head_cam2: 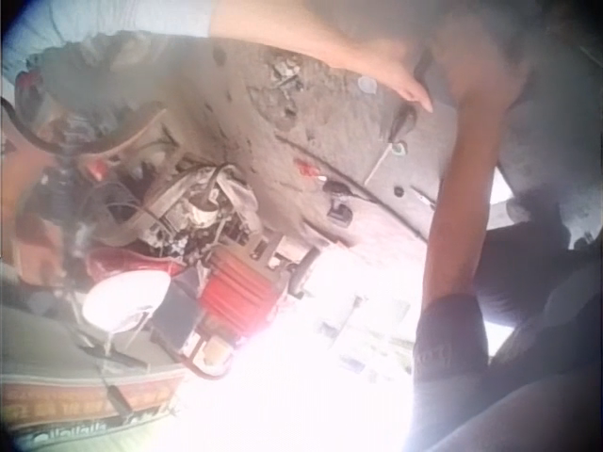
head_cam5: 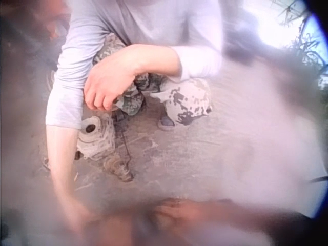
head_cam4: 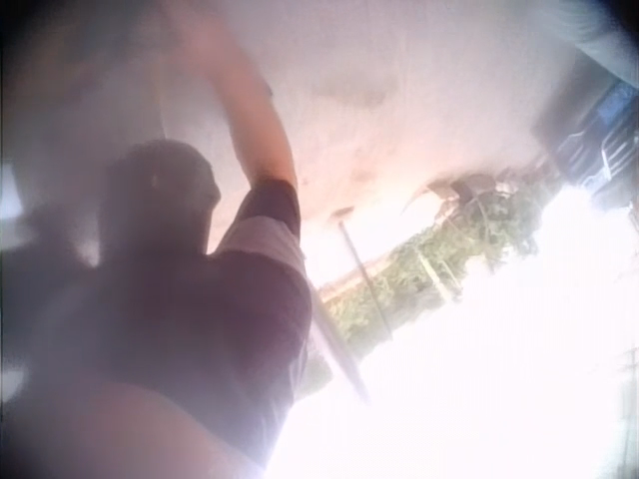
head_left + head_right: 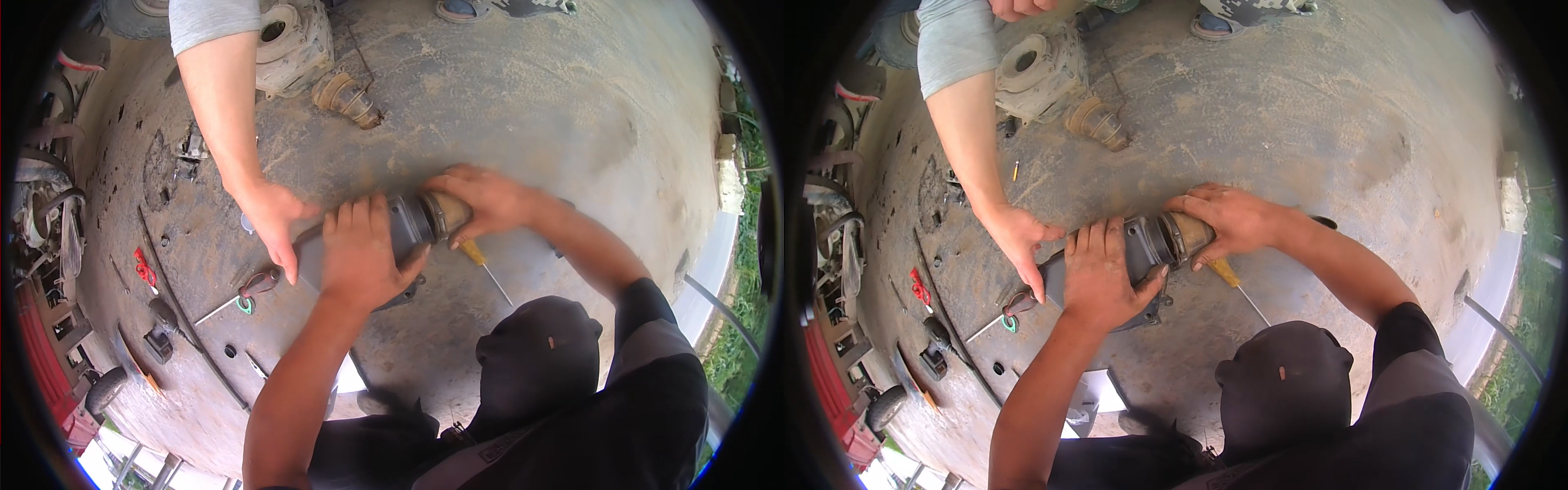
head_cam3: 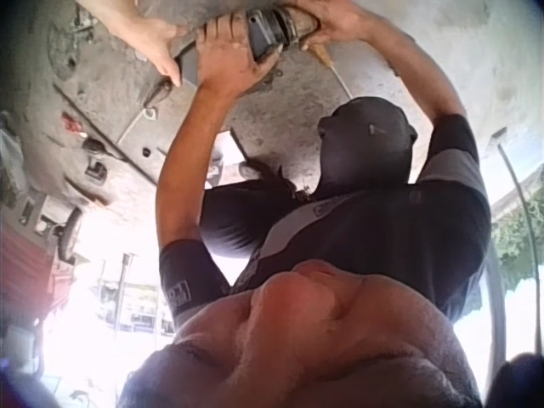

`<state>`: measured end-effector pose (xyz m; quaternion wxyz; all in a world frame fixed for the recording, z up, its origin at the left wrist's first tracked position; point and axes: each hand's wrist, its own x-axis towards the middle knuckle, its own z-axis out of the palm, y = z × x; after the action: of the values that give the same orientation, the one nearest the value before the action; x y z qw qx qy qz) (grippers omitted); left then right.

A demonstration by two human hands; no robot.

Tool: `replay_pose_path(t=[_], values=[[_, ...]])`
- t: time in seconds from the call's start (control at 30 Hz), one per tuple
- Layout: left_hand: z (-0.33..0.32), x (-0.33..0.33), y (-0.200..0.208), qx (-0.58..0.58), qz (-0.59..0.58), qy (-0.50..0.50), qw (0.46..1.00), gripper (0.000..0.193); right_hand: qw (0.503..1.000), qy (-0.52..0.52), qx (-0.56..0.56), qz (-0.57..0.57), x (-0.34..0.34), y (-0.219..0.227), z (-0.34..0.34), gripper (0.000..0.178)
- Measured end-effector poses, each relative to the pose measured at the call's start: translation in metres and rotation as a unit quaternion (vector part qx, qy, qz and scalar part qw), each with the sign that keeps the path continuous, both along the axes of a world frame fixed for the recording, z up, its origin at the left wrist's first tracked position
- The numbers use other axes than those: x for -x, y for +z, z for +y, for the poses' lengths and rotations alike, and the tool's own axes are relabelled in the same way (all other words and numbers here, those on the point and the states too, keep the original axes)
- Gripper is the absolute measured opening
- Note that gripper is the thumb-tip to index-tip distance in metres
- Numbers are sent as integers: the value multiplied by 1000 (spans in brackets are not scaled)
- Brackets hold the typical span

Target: The person manipulates a rubber intake boot and a plastic air filter housing using a screwdriver and needle-nose pliers. They loosen and remove a metal clamp from the boot and align the components together while another person assists by holding parts.

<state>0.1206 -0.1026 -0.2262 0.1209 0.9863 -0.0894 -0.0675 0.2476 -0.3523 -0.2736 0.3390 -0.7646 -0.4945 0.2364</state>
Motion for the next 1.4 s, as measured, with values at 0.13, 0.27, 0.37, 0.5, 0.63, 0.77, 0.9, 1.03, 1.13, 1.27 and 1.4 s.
replay_pose_path(t=[0.13,0.27,0.37,0.5,0.63,0.77,0.9,1.03,1.13,1.27,1.4], values=[[-1,2,-2,2,-7,-1,1000,91,999,18,-4,38,-9,-11,-1,98],[-2,0,-2,5,23,4,1000,90,997,62,-30,45,-25,-14,7,93],[-3,-1,0,-7,40,7,999,90,989,99,-98,45,-32,-24,15,94],[-3,-2,0,-27,48,10,998,91,992,97,-60,52,-30,-14,16,94],[-3,-1,0,-30,52,4,998,92,995,92,-28,16,-24,-6,13,96],[-4,2,-6,-28,1,3,1000,91,993,111,24,-22,-23,3,14,96],[-4,6,-9,-14,-41,-11,999,89,992,88,16,-90,-11,1,11,92],[-4,2,-6,-28,-22,-31,999,84,991,49,-4,-121,2,-7,8,89],[-7,-2,-1,-38,6,-31,999,81,995,56,-9,-86,-3,-13,9,91],[-8,1,-1,-45,15,-35,998,79,998,61,6,-3,-9,-17,12,92],[-8,0,-4,-41,17,-33,998,78,995,77,38,45,-16,-12,20,87]])
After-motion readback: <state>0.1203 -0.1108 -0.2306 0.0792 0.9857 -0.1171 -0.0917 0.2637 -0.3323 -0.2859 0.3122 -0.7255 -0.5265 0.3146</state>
